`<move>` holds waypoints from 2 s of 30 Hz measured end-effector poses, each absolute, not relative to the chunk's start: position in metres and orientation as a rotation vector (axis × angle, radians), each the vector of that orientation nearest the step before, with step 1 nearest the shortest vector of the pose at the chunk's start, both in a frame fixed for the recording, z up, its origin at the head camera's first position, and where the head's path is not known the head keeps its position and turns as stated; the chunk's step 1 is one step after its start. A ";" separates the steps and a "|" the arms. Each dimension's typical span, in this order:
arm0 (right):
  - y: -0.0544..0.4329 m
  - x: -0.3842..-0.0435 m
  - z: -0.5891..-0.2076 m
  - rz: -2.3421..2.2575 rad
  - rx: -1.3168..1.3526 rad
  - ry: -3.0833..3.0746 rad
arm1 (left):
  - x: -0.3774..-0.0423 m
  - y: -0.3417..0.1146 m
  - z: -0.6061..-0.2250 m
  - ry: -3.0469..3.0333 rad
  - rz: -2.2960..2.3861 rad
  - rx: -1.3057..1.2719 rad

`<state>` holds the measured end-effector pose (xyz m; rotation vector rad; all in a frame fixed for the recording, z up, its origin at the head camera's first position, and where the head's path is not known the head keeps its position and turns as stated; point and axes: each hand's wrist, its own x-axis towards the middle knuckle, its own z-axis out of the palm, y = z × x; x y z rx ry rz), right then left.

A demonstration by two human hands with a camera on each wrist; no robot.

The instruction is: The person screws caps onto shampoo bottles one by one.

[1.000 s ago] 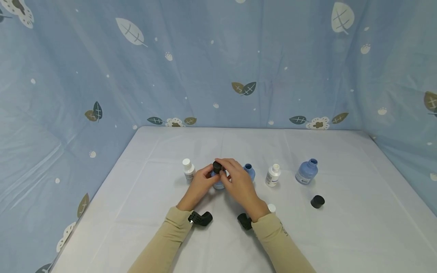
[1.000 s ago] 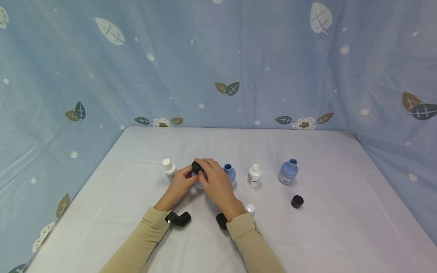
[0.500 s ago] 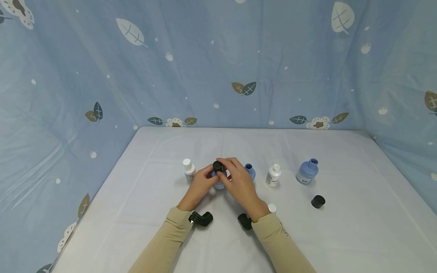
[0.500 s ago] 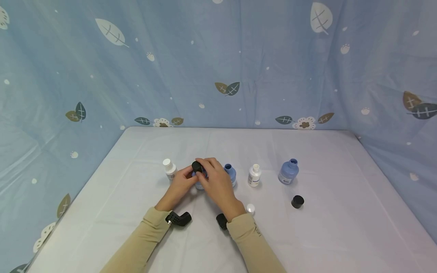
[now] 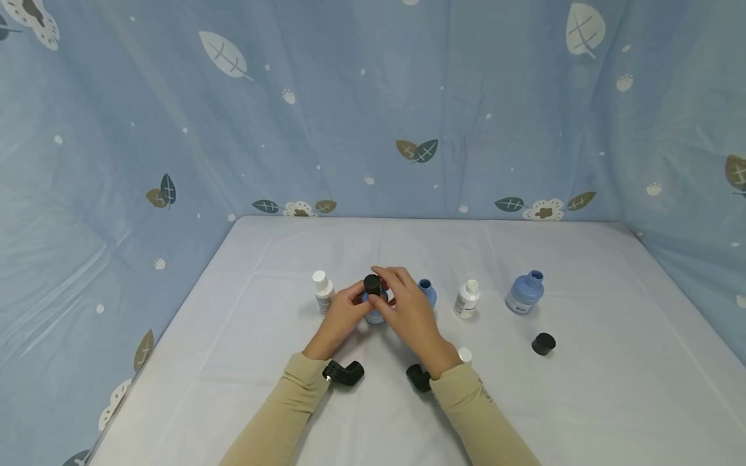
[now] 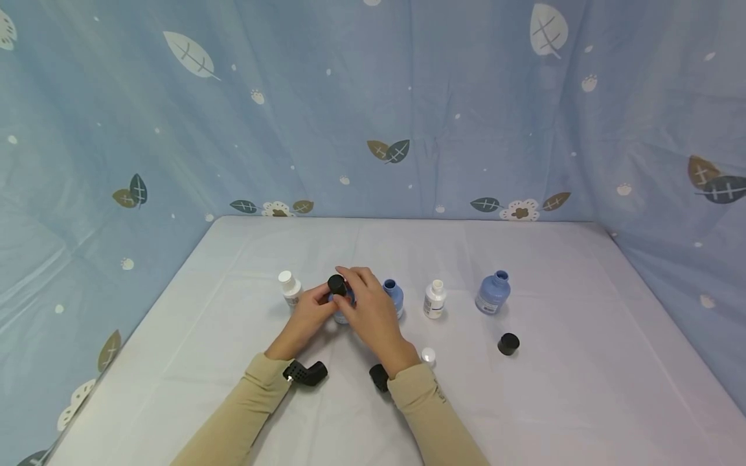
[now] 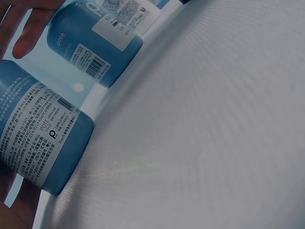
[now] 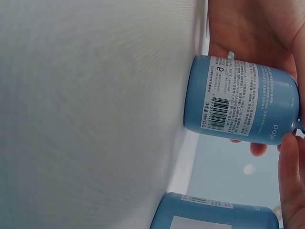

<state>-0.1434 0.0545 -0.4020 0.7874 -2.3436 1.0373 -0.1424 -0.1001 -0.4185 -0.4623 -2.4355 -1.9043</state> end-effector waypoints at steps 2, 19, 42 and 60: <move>0.055 -0.144 -0.402 1.019 0.802 -2.347 | -0.142 -0.100 -0.418 -2.438 -1.901 -0.447; 0.055 -0.143 -0.403 1.011 0.850 -2.326 | -0.156 -0.101 -0.447 -2.442 -1.642 -0.363; 0.055 -0.144 -0.403 1.093 0.797 -2.366 | -0.157 -0.100 -0.448 -2.420 -1.589 -0.396; 0.054 -0.143 -0.403 1.010 0.832 -2.320 | -0.153 -0.104 -0.445 -2.480 -1.622 -0.354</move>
